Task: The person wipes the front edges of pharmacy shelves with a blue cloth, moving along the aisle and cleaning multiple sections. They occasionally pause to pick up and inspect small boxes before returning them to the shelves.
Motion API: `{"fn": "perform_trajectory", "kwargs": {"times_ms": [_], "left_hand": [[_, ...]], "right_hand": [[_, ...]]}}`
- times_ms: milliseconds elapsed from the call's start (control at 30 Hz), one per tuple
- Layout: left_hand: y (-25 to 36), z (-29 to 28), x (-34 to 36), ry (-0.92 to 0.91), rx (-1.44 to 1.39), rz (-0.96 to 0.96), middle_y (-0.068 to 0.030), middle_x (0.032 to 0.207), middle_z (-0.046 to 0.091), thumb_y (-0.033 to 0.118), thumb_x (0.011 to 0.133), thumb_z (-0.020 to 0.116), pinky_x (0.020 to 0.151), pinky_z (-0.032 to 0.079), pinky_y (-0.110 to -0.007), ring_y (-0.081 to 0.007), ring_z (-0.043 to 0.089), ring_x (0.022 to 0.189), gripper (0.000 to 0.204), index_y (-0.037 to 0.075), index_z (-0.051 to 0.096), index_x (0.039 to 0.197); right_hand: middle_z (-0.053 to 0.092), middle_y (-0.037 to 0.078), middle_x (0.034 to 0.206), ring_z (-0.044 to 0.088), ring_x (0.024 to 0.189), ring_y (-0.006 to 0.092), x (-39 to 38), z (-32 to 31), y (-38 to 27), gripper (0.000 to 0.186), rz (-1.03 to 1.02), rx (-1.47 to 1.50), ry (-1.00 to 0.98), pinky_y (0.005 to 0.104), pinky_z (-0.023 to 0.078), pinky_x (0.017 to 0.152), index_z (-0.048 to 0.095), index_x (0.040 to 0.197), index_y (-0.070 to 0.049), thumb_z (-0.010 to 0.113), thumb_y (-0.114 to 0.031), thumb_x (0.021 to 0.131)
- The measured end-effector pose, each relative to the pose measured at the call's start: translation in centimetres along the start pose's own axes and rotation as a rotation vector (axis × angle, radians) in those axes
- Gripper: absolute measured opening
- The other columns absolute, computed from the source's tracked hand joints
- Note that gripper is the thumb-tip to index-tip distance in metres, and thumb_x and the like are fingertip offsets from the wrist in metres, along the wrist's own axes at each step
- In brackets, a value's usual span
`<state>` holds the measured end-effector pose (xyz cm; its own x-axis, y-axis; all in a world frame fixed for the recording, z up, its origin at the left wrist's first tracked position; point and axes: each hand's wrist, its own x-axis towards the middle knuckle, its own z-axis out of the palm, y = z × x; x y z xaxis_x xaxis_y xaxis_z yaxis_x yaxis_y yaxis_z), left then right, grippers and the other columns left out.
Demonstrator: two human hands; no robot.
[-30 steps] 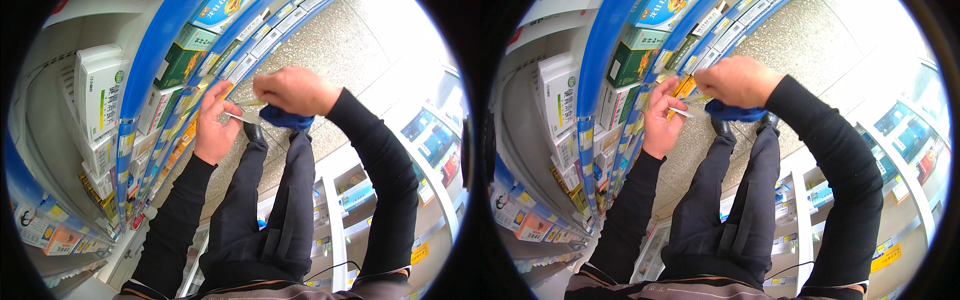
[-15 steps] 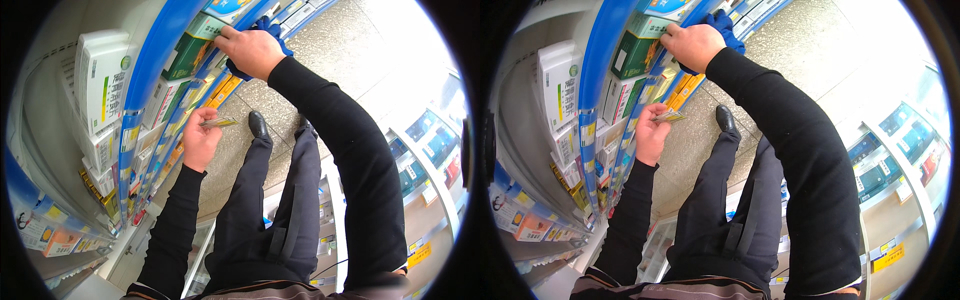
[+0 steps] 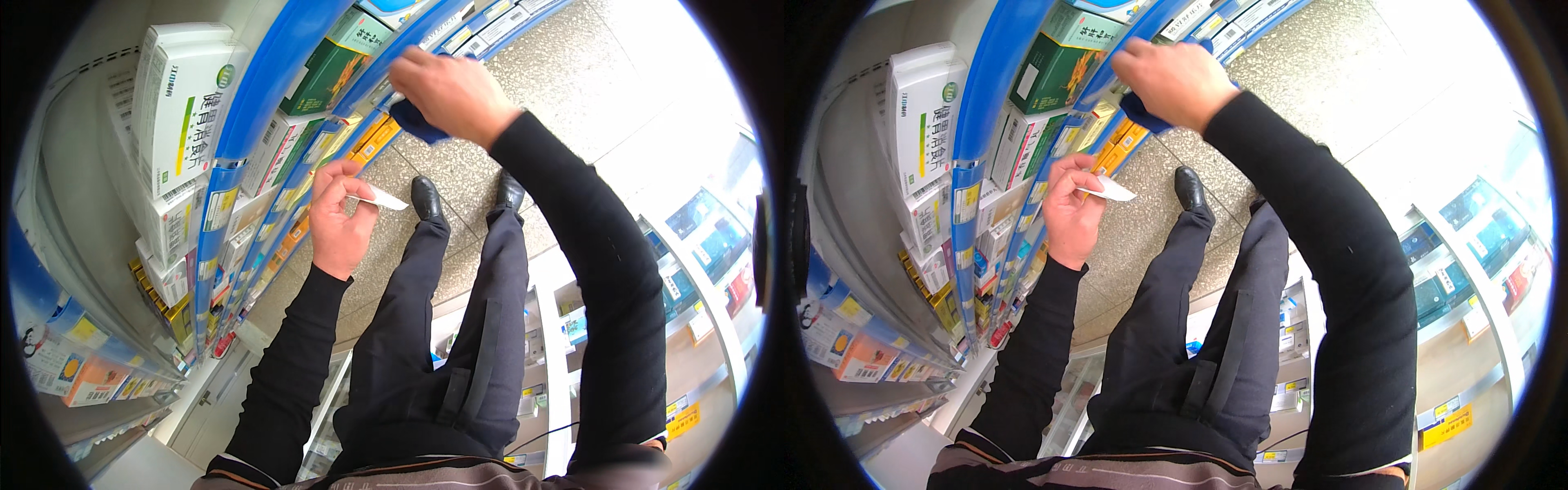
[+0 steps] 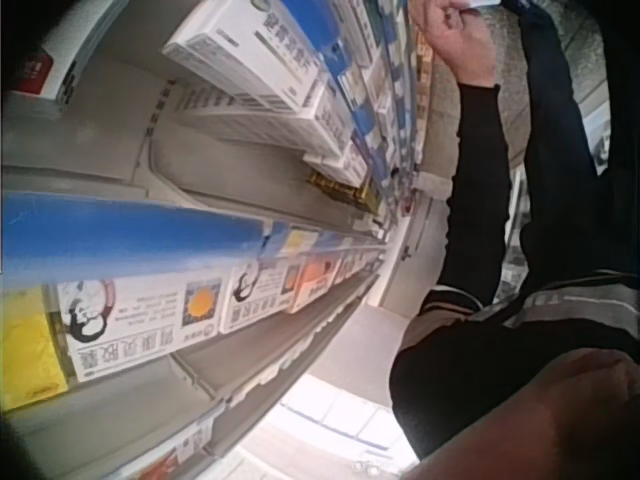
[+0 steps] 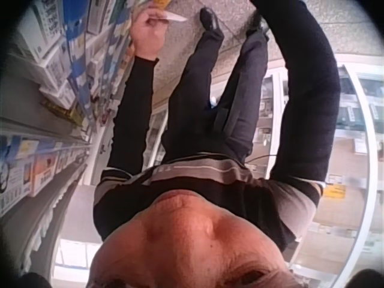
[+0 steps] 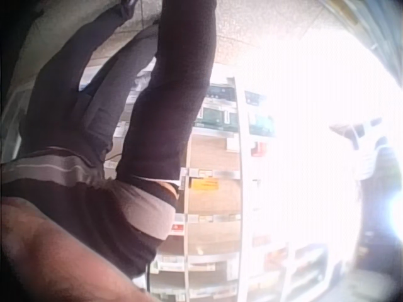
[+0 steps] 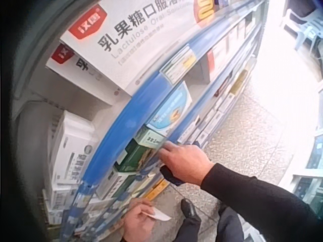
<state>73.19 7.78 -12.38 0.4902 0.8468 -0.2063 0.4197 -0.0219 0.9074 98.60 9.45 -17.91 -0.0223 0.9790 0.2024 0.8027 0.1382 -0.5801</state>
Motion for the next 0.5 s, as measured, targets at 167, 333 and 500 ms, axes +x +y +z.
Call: {"fn": "perform_trajectory", "kwargs": {"times_ms": [167,333,500], "left_hand": [[3.4,2.7,1.7,-0.057,0.309,0.215,-0.0160,0.126,0.061,-0.010,0.074,0.068,0.101,0.048,-0.038,-0.0301,0.061,0.120,0.017,0.005,0.061,0.080],[6.3,7.6,2.7,-0.281,0.087,-0.013,-0.0082,0.106,0.067,-0.010,0.079,0.067,0.084,0.053,-0.032,-0.0209,0.066,0.095,0.016,0.004,0.062,0.083],[9.7,13.9,4.3,-0.399,-0.127,-0.242,0.0011,0.088,0.065,-0.007,0.086,0.066,0.069,0.049,-0.022,-0.0043,0.059,0.078,0.012,0.005,0.063,0.085]], "right_hand": [[0.069,0.010,0.087,0.073,0.079,0.0330,-6.8,-5.2,-2.5,0.008,0.085,0.219,-0.259,0.0452,0.059,0.066,0.062,0.091,-0.009,0.063,-0.017,0.092],[0.068,0.011,0.088,0.070,0.084,0.0352,-12.3,-9.2,-2.1,0.012,0.243,0.540,-0.104,0.0454,0.056,0.074,0.065,0.096,-0.010,0.062,-0.021,0.096],[0.071,0.015,0.095,0.070,0.087,0.0369,-17.7,-14.3,0.5,0.011,0.432,0.635,0.085,0.0425,0.056,0.077,0.068,0.101,-0.006,0.065,-0.014,0.095]]}}
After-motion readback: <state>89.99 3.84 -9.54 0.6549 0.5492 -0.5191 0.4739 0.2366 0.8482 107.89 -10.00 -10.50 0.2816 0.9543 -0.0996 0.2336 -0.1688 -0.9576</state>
